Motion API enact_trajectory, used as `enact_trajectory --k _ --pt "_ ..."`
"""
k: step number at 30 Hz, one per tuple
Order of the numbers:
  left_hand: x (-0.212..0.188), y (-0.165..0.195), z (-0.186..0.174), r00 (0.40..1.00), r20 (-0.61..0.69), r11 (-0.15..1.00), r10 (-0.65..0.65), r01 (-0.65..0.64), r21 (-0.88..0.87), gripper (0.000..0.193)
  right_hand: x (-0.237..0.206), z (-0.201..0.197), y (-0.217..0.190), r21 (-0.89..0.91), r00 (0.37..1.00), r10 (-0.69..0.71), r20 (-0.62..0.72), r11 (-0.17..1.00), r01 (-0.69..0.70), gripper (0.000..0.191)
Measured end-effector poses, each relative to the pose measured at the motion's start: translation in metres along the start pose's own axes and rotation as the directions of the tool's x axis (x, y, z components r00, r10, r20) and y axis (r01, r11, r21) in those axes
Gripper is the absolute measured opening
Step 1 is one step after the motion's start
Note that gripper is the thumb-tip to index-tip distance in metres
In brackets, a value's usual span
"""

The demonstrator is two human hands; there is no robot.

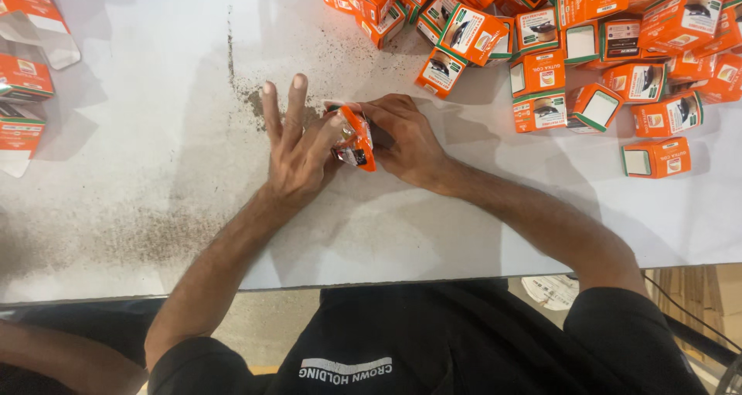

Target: The person picks up small orange product boxes one at a time from a pile on the table, opens a clear plastic bag, places a box inside, and tosses the filled bag onto a pile at the side. They repeat this packing cycle continuously, occasionally brushing boxes aside to reach the work area.

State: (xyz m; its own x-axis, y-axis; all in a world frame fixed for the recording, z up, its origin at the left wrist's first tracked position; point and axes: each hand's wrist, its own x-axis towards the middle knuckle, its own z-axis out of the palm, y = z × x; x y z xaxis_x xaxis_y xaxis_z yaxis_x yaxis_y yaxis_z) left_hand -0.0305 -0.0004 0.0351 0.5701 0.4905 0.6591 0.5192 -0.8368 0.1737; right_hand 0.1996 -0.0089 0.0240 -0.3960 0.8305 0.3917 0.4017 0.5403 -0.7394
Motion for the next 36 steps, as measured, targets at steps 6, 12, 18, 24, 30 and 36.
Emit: enact_trajectory --k 6,12,18,24,30,36 --pt "0.013 0.024 -0.003 0.968 -0.014 0.967 -0.252 0.252 0.02 0.023 -0.001 0.004 0.001 -0.031 0.999 0.028 -0.022 0.999 -0.029 0.067" --pt "0.023 0.023 0.004 0.669 0.181 0.526 -0.721 0.698 -0.485 0.042 -0.004 0.005 -0.003 -0.053 0.998 0.022 -0.056 0.998 -0.025 0.072" --pt "0.012 0.005 0.028 0.503 0.386 0.272 -0.773 0.813 -0.514 0.011 -0.009 0.009 -0.007 0.135 0.992 0.103 -0.076 0.987 -0.092 0.066" --pt "0.01 -0.004 0.01 0.605 0.542 0.028 -0.583 0.682 -0.731 0.024 -0.008 0.008 -0.01 -0.228 0.994 -0.107 -0.016 0.968 0.101 0.061" --pt "0.019 -0.016 -0.007 0.435 0.707 -0.28 -0.557 0.703 -0.653 0.015 -0.003 0.006 -0.012 -0.28 0.993 -0.116 0.023 0.953 0.118 0.057" --pt "0.024 0.001 0.003 0.809 0.256 0.614 -0.528 0.573 -0.543 0.025 -0.008 0.005 -0.006 -0.173 0.99 -0.134 -0.037 0.977 0.125 0.039"
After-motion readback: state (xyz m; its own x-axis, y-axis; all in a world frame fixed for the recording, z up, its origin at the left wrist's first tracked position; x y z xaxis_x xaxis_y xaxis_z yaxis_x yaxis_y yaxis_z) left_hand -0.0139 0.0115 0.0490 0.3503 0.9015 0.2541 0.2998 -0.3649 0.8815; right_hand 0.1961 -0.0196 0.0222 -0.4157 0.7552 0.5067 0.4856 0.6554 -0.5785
